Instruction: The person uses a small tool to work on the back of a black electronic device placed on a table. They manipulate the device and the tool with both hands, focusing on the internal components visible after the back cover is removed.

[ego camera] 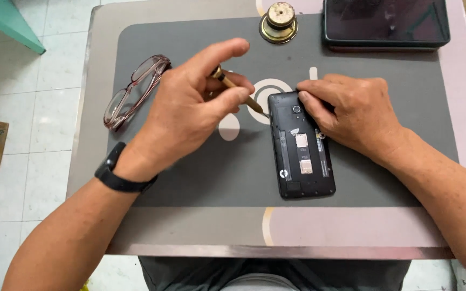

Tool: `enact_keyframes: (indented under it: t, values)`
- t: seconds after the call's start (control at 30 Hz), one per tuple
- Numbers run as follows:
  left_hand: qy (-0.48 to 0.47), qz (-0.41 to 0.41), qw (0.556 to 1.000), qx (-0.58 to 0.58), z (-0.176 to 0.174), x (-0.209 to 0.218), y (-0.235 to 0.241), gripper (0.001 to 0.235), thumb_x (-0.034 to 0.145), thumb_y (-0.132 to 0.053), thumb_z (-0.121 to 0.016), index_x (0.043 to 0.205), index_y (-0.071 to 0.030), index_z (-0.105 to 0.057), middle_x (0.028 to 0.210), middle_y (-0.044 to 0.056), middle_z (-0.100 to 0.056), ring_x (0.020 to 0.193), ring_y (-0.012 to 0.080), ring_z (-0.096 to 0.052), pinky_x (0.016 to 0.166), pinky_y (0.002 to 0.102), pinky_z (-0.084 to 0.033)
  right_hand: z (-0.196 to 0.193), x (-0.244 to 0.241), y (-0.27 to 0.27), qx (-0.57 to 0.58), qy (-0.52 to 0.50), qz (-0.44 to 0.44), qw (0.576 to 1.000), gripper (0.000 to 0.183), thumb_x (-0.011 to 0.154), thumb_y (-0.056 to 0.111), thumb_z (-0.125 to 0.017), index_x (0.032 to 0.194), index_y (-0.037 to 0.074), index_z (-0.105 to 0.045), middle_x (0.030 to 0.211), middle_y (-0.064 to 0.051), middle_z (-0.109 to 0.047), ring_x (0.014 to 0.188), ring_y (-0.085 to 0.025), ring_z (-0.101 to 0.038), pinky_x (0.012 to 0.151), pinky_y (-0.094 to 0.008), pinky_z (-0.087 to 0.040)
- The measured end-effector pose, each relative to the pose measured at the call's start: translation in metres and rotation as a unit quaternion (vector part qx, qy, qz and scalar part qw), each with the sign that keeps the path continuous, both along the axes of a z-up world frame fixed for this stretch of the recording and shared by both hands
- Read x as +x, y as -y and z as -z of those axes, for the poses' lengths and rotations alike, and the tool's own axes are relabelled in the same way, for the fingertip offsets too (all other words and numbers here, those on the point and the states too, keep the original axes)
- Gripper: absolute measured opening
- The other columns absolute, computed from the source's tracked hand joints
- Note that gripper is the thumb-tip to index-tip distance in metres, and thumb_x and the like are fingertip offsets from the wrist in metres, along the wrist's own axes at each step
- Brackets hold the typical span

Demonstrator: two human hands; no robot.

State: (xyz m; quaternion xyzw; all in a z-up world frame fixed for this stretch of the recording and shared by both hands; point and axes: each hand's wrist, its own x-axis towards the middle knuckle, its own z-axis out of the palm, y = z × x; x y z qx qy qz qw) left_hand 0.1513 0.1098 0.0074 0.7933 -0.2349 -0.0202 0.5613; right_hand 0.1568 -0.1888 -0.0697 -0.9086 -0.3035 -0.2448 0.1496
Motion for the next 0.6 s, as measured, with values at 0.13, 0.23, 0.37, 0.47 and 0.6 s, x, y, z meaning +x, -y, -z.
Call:
enact_keyframes:
  t: [0.13, 0.23, 0.37, 0.47, 0.6]
  values:
    - [0.010, -0.011, 1.000, 0.003, 0.002, -0.003, 0.004, 0.048, 0.106, -0.003, -0.070, 0.152, -0.010, -0.055, 0.110, 0.008, -0.083, 0.095, 0.0111, -0.081, 0.087, 0.023, -0.066, 0.001, 0.001, 0.001, -0.014, 0.002, 0.008, 1.000, 0.013, 0.113, 0.014, -0.075, 0.118, 0.019, -0.086, 0.090, 0.002, -0.076, 0.075, -0.020, -0.069, 0.054, -0.036, -0.039]
    - [0.055, -0.014, 0.998, 0.015, 0.007, -0.002, 0.005, 0.047, 0.107, 0.000, -0.069, 0.150, -0.011, -0.055, 0.109, 0.009, -0.082, 0.099, 0.0126, -0.082, 0.097, 0.024, -0.068, -0.001, 0.001, 0.001, -0.025, -0.009, 0.008, 1.000, 0.013, 0.113, 0.016, -0.074, 0.120, 0.019, -0.085, 0.097, 0.001, -0.079, 0.081, -0.021, -0.073, 0.056, -0.037, -0.043]
    - [0.061, -0.017, 0.997, 0.035, 0.008, -0.001, 0.004, 0.047, 0.106, -0.001, -0.069, 0.149, -0.012, -0.055, 0.107, 0.005, -0.082, 0.104, 0.0108, -0.082, 0.097, 0.022, -0.067, -0.001, 0.001, 0.002, -0.018, -0.012, 0.005, 1.000, 0.012, 0.113, 0.013, -0.076, 0.119, 0.018, -0.085, 0.093, 0.002, -0.077, 0.076, -0.020, -0.069, 0.055, -0.036, -0.040]
    - [0.053, -0.014, 0.998, 0.029, 0.010, -0.002, 0.005, 0.046, 0.106, -0.001, -0.067, 0.149, -0.012, -0.055, 0.108, 0.007, -0.083, 0.105, 0.0115, -0.083, 0.097, 0.022, -0.067, -0.002, 0.001, 0.002, -0.016, -0.019, 0.004, 1.000, 0.013, 0.113, 0.014, -0.076, 0.120, 0.017, -0.085, 0.096, 0.000, -0.079, 0.080, -0.021, -0.072, 0.057, -0.037, -0.043]
    - [0.040, -0.003, 0.999, 0.018, 0.014, -0.005, 0.007, 0.047, 0.106, 0.000, -0.066, 0.150, -0.011, -0.054, 0.112, 0.010, -0.083, 0.106, 0.0134, -0.082, 0.098, 0.023, -0.067, -0.005, 0.001, 0.003, -0.031, -0.036, 0.006, 0.999, 0.016, 0.112, 0.018, -0.074, 0.124, 0.018, -0.085, 0.100, -0.002, -0.080, 0.084, -0.024, -0.074, 0.059, -0.040, -0.047]
